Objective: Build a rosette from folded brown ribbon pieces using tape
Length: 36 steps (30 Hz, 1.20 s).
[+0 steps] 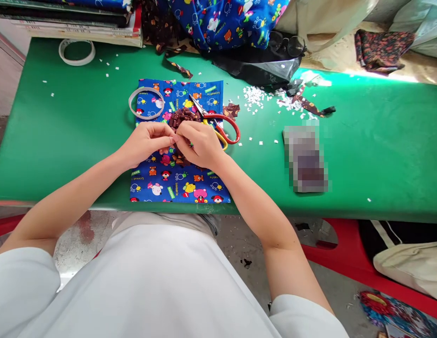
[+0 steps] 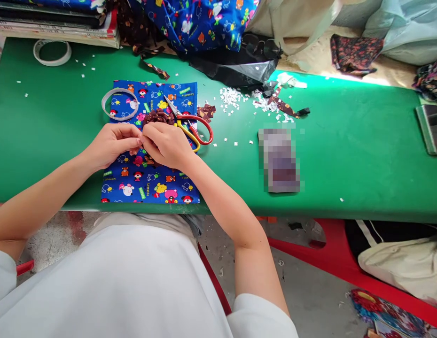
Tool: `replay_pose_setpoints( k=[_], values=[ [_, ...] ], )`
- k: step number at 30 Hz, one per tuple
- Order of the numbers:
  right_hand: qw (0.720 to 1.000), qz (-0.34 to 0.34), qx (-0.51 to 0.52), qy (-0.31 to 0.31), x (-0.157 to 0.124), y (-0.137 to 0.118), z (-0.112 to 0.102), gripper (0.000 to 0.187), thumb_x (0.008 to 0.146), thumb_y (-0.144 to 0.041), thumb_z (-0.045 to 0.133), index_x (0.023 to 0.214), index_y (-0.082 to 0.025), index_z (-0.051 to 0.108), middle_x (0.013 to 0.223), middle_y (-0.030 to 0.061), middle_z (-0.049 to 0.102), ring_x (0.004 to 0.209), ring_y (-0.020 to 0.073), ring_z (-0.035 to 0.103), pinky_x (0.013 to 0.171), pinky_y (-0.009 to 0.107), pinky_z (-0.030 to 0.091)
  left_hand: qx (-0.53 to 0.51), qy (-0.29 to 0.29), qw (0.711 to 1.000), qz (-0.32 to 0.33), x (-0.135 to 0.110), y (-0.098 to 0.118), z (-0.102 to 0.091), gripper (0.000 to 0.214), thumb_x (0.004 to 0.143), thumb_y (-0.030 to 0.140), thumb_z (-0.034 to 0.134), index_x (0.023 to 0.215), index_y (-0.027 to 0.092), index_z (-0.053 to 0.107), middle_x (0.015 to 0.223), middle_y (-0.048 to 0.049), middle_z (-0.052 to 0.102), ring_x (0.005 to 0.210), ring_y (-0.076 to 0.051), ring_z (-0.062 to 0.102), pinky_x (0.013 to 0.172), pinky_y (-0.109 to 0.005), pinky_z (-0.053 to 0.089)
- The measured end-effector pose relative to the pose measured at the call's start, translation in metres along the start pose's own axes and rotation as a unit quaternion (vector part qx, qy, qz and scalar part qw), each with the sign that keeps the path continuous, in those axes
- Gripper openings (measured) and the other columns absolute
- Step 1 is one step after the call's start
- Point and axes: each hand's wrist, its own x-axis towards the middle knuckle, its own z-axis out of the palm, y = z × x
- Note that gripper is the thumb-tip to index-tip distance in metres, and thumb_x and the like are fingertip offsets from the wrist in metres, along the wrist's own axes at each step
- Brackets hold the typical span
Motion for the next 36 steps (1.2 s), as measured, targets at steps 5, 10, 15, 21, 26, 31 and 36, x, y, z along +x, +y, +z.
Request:
replay_pose_setpoints(
  k=[5, 10, 15, 21, 26, 31, 36],
  values=[
    [0.999, -0.022, -0.044, -0.001, -0.0004, -0.0010, -0.0014, 0.019, 0.093, -0.017, 0.039, 0.075, -0.022, 0.038, 0.065, -0.0015, 0.051, 0.059, 0.0119, 0.047, 0.056, 0.025, 0.032, 0.003, 0.005, 1.000, -0.003, 0.0005, 0.0000, 0.0003, 0.009, 0.067, 0.021, 0.066, 0.069, 0.013, 0.065, 0.056, 0.0048, 0.057, 0.050, -0.003, 0.048, 0.051, -0.018, 0.041],
    [0.995, -0.039, -0.088, 0.024, 0.0004, -0.0010, 0.0012, 0.020, 0.088, -0.012, 0.040, 0.070, -0.022, 0.039, 0.061, -0.0020, 0.050, 0.056, 0.0114, 0.045, 0.055, 0.025, 0.031, 0.007, 0.012, 1.000, -0.012, 0.0000, 0.0022, 0.0019, 0.007, 0.067, 0.020, 0.065, 0.069, 0.013, 0.065, 0.054, 0.0050, 0.055, 0.049, -0.004, 0.047, 0.051, -0.018, 0.040],
    [0.991, -0.044, -0.118, 0.053, 0.0002, -0.0005, 0.0040, 0.021, 0.085, -0.012, 0.041, 0.066, -0.021, 0.039, 0.057, -0.0022, 0.047, 0.053, 0.0105, 0.041, 0.053, 0.025, 0.029, 0.020, 0.016, 1.000, -0.006, 0.0000, 0.0024, 0.0022, 0.008, 0.068, 0.021, 0.064, 0.069, 0.013, 0.064, 0.054, 0.0049, 0.055, 0.049, -0.004, 0.047, 0.051, -0.018, 0.040],
    [0.996, 0.021, -0.081, -0.042, 0.0004, -0.0015, -0.0007, 0.022, 0.089, -0.018, 0.038, 0.067, -0.021, 0.040, 0.060, 0.0007, 0.048, 0.057, 0.0130, 0.044, 0.056, 0.029, 0.029, 0.048, 0.009, 0.999, 0.003, 0.0002, 0.0011, 0.0017, 0.008, 0.070, 0.022, 0.063, 0.070, 0.014, 0.061, 0.057, 0.0039, 0.055, 0.050, -0.005, 0.046, 0.051, -0.020, 0.041],
    [0.995, 0.029, -0.082, -0.055, 0.0015, -0.0032, -0.0042, 0.025, 0.095, -0.026, 0.034, 0.073, -0.021, 0.044, 0.064, 0.0022, 0.051, 0.060, 0.0150, 0.047, 0.057, 0.031, 0.030, 0.059, 0.002, 0.998, 0.015, -0.0004, 0.0010, 0.0004, 0.007, 0.073, 0.021, 0.062, 0.072, 0.014, 0.061, 0.058, 0.0035, 0.056, 0.050, -0.005, 0.048, 0.050, -0.019, 0.041],
    [0.994, -0.001, -0.105, -0.038, 0.0004, -0.0017, -0.0001, 0.023, 0.092, -0.017, 0.034, 0.071, -0.021, 0.042, 0.063, 0.0016, 0.052, 0.059, 0.0142, 0.047, 0.057, 0.029, 0.031, 0.091, -0.004, 0.996, 0.022, -0.0002, 0.0012, -0.0014, 0.007, 0.075, 0.020, 0.060, 0.071, 0.015, 0.061, 0.055, 0.0044, 0.054, 0.048, -0.005, 0.049, 0.049, -0.019, 0.040],
    [0.995, 0.006, -0.103, -0.008, -0.0006, -0.0004, 0.0036, 0.024, 0.091, -0.016, 0.035, 0.068, -0.021, 0.040, 0.059, 0.0006, 0.050, 0.056, 0.0137, 0.044, 0.055, 0.029, 0.030, 0.105, 0.003, 0.994, 0.021, 0.0002, 0.0008, -0.0011, 0.007, 0.076, 0.021, 0.059, 0.072, 0.015, 0.060, 0.054, 0.0047, 0.054, 0.048, -0.005, 0.049, 0.050, -0.019, 0.040]
  ],
)
